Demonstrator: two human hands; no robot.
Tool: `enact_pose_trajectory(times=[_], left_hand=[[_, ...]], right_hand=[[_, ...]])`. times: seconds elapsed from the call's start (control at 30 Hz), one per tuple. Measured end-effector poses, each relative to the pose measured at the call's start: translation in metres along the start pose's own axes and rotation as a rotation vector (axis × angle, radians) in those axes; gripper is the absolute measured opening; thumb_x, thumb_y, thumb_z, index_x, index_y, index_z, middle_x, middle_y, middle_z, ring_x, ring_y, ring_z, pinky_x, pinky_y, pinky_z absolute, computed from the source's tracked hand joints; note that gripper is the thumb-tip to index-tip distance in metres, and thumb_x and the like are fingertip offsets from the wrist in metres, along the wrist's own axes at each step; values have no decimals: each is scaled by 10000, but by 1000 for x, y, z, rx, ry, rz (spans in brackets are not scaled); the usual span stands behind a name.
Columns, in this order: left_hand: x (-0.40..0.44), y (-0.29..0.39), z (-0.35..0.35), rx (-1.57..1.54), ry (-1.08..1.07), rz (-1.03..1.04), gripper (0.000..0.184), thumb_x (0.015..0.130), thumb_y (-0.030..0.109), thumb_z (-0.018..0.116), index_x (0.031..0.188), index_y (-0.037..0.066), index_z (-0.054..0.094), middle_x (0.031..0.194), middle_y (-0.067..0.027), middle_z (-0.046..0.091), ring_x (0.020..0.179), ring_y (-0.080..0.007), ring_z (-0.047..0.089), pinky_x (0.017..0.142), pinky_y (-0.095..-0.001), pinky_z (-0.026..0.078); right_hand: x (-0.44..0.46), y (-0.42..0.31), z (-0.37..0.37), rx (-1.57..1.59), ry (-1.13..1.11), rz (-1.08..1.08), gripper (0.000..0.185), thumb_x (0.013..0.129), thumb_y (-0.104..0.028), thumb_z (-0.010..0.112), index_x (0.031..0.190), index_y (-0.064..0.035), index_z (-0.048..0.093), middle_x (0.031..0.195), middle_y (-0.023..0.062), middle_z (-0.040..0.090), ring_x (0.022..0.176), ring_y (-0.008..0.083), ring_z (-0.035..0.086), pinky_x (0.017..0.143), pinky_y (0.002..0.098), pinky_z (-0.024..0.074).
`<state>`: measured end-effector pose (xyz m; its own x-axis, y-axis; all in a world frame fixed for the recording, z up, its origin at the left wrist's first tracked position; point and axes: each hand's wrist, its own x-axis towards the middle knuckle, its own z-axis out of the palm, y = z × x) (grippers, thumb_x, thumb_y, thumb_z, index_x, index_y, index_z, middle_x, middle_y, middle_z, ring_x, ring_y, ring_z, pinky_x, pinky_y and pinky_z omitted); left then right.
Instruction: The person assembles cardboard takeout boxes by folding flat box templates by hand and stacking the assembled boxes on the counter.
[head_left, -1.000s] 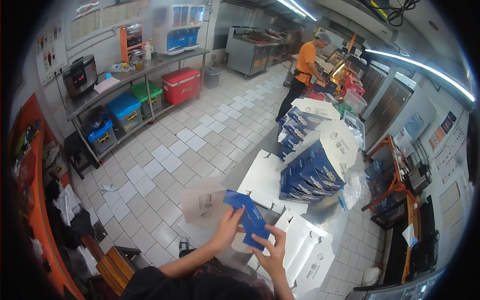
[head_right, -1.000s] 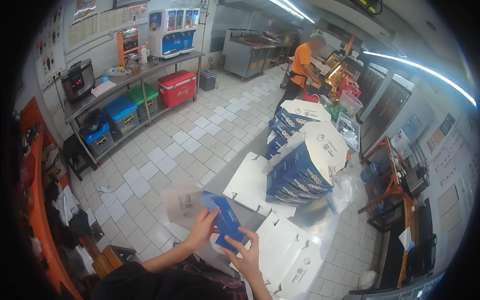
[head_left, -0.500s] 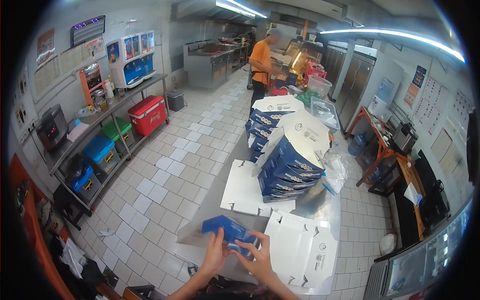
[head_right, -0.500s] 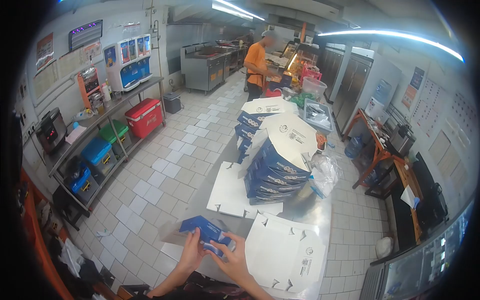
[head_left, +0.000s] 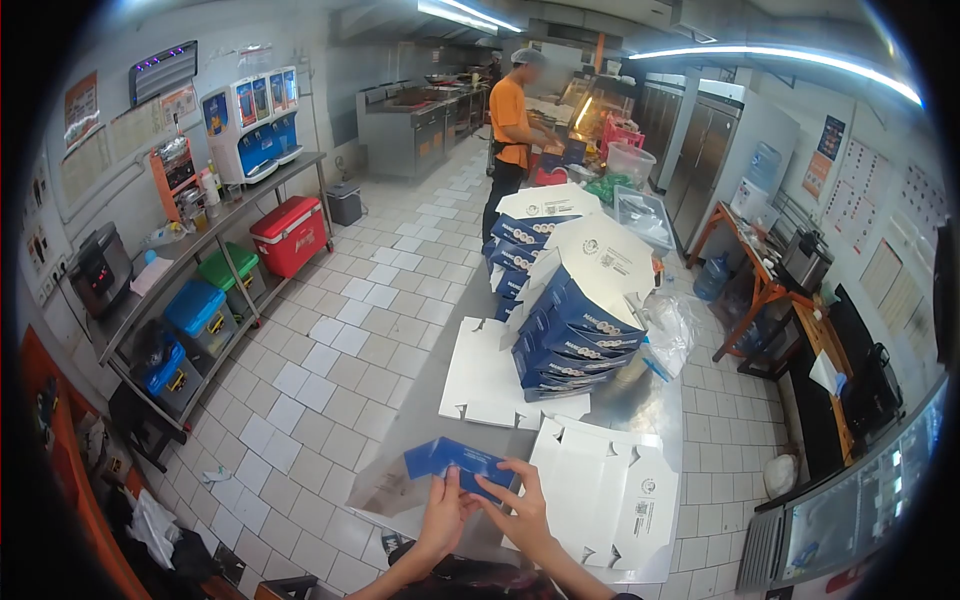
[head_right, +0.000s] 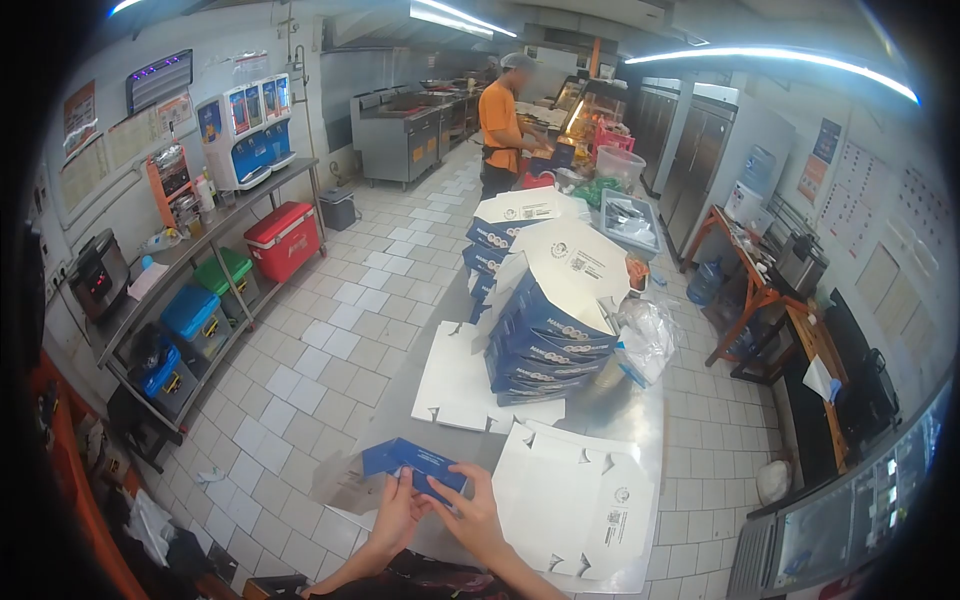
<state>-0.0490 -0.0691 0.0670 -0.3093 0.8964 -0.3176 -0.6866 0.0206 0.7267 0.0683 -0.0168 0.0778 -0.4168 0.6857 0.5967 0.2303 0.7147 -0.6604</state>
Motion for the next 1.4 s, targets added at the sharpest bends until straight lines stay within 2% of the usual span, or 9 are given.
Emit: enact_pose_trajectory(times=[0.23,0.47,0.73,0.83,0.9,1.0,1.1,1.23,1.4], left_hand=[[5,27,-19,309,-274,-37,293,950,253,397,1128,24,437,1078,-122,544,999,-242,556,824,-373,474],[24,53,-50,238,-83,14,346,845,164,594,1139,-4,524,1050,-53,573,916,-118,557,793,-278,466],[24,94,-37,71,-185,-162,346,840,133,591,1152,1,522,924,-24,596,819,-64,563,683,-191,463],[15,73,-12,83,-55,-84,362,827,98,605,1166,10,514,907,-18,597,773,-68,559,665,-204,468],[9,47,8,185,43,257,274,801,95,647,1054,23,572,844,-7,602,703,-61,536,601,-194,437],[23,20,-5,390,231,415,187,773,116,689,912,38,592,764,5,593,673,-61,524,582,-191,414],[19,34,-15,607,182,432,382,742,109,721,1059,-5,540,886,-41,618,778,-90,572,708,-223,456],[17,27,-11,522,141,360,198,784,149,685,913,42,580,787,1,594,716,-62,533,657,-222,424],[21,3,2,66,46,164,314,835,124,618,1117,44,507,973,-28,593,890,-97,557,793,-260,446]], right_hand=[[4,-2,-15,221,-28,286,560,653,-110,761,1157,-51,525,1120,147,497,1039,288,518,859,362,446],[-1,1,-22,-11,-96,88,599,686,-126,732,1207,-11,460,1152,156,494,1074,318,493,930,386,399],[10,21,-36,-234,-191,-261,555,650,-70,741,1153,-14,513,1158,120,528,1113,289,494,976,425,371],[12,19,-28,-207,-106,-201,555,671,-66,716,1177,-11,493,1172,135,516,1117,305,483,969,443,371],[15,13,-21,-138,15,-106,558,662,-53,723,1171,-9,499,1161,136,524,1113,307,486,966,445,374],[15,5,-17,-167,61,-144,586,601,-32,763,1133,5,521,1138,147,535,1095,322,501,942,406,405],[15,7,-26,-127,20,-118,601,591,-28,771,1135,7,519,1144,147,533,1082,321,511,922,392,425],[11,6,-26,-110,14,-122,616,585,-30,779,1141,7,517,1148,150,530,1069,313,522,901,384,442],[1,0,-8,-23,121,-19,642,578,-55,792,1154,2,514,1140,165,529,1057,306,530,887,372,452]])
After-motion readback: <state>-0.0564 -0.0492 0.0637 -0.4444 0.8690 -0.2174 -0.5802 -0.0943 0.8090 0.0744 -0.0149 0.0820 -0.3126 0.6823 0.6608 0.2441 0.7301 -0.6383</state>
